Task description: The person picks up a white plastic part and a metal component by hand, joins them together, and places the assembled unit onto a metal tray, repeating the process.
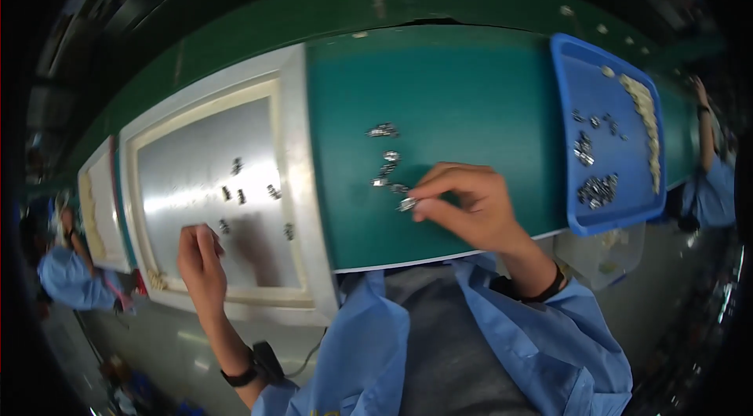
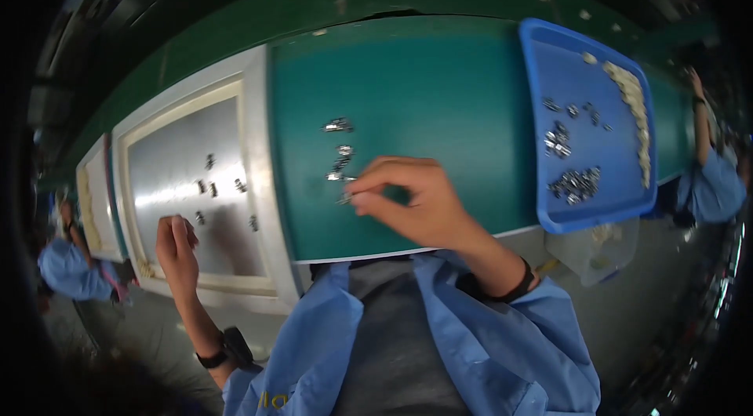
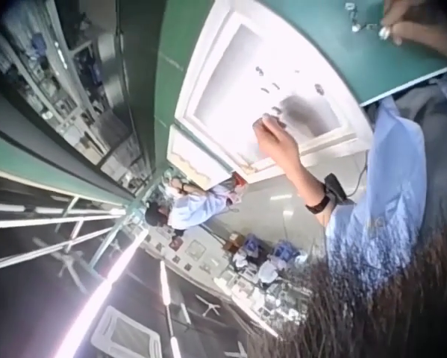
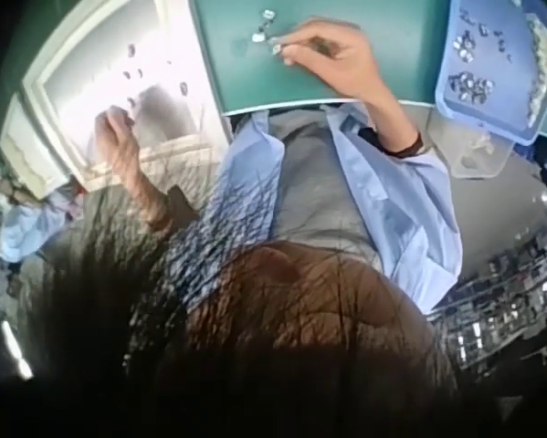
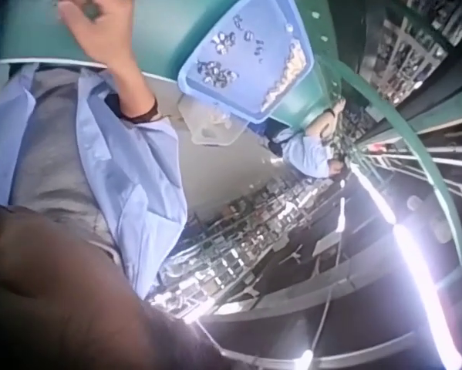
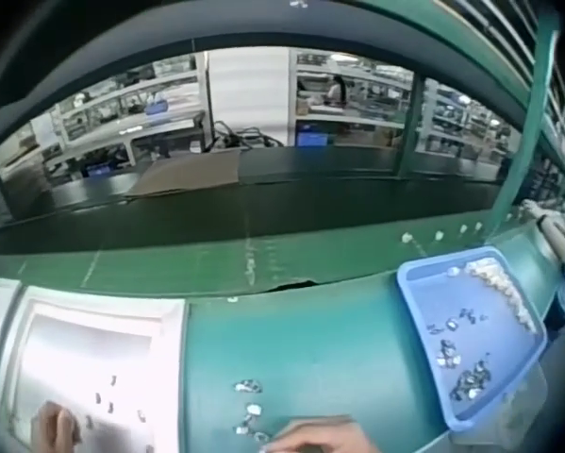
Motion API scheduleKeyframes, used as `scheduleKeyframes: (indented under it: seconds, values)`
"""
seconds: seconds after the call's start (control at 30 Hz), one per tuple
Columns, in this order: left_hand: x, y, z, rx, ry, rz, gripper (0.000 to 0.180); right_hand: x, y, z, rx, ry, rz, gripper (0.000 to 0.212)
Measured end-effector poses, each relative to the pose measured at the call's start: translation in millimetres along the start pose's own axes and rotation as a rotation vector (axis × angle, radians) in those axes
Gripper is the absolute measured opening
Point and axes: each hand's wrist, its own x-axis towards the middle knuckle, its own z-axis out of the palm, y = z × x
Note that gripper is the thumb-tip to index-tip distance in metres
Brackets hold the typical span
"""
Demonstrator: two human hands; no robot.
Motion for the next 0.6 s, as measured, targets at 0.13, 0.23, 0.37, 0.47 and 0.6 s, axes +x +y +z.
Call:
scheduleKeyframes:
  seconds: [0.13, 0.23, 0.37, 0.47, 0.6]
  values:
    - [-43, 74, 52, -0.313, -0.282, -0.038, 0.029, 8, -23, 16, 0.035, -0.022, -0.084, 0.018]
    - [-57, 100, 79, -0.504, -0.487, 0.077, 0.035, 7, -30, 18, 0.06, -0.037, -0.184, 0.019]
    - [-63, 135, 98, -0.925, -0.687, -0.049, 0.041, 0, -36, 22, 0.08, -0.009, -0.197, 0.018]
    - [-69, 148, 103, -0.978, -0.67, -0.1, 0.04, -4, -40, 26, 0.06, 0.088, -0.295, 0.018]
    - [-71, 150, 110, -0.922, -0.586, -0.028, 0.039, -5, -37, 30, 0.044, 0.136, -0.391, 0.018]
